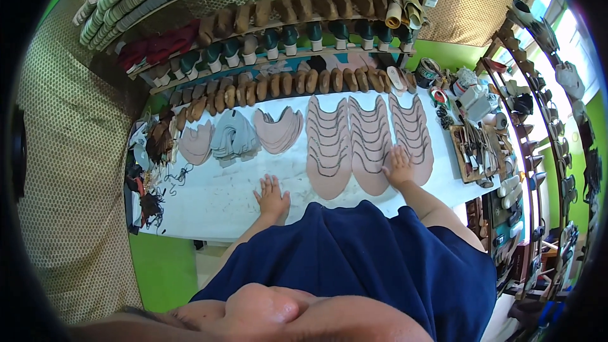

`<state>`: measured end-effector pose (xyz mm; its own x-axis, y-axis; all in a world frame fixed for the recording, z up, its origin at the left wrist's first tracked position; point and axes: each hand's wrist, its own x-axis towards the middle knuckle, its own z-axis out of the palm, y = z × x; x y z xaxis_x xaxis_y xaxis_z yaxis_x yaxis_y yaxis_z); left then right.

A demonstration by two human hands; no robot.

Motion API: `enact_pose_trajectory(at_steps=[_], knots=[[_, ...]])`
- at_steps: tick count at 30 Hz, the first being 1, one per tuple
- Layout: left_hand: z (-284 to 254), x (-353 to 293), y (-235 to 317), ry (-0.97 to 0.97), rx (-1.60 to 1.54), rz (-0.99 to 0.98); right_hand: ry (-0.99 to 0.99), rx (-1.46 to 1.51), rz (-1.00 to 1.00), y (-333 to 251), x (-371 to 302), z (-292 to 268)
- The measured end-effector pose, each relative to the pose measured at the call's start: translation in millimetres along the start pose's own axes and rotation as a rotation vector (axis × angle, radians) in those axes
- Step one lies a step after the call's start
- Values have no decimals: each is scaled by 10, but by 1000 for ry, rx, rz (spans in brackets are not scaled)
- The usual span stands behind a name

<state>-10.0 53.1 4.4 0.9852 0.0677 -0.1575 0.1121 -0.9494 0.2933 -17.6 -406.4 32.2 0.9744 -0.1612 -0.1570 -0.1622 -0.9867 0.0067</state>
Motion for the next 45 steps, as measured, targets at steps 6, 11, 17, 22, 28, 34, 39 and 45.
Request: enact_pose_trajectory(at_steps=[6, 11, 17, 22, 28, 34, 39, 45], knots=[[-515, 47, -973, -164, 130, 157, 52, 221, -263, -1540, 397, -130], [-838, 45, -1884, 49, 172, -151, 30, 116, -175, -2787, 761, -333], [-929, 60, -2549, 44, 117, -220, 60, 295, 244, -3531, 1373, -33], [-889, 36, -2574, 98, 92, -238, 210, 567, 542, -3900, 1433, -10], [-912, 62, -2581, 108, 79, -213, 127, 789, 529, -3997, 1586, -246], [-947, 42, -2589, 94, 52, -194, 157, 870, 622, -4060, 1614, -376], [-915, 27, -2630, 104, 43, -183, 261, 928, 497, -3860, 1851, -432], [-875, 26, -2652, 126, 36, -198, 481, 1059, 159, -4133, 1304, -1900]])
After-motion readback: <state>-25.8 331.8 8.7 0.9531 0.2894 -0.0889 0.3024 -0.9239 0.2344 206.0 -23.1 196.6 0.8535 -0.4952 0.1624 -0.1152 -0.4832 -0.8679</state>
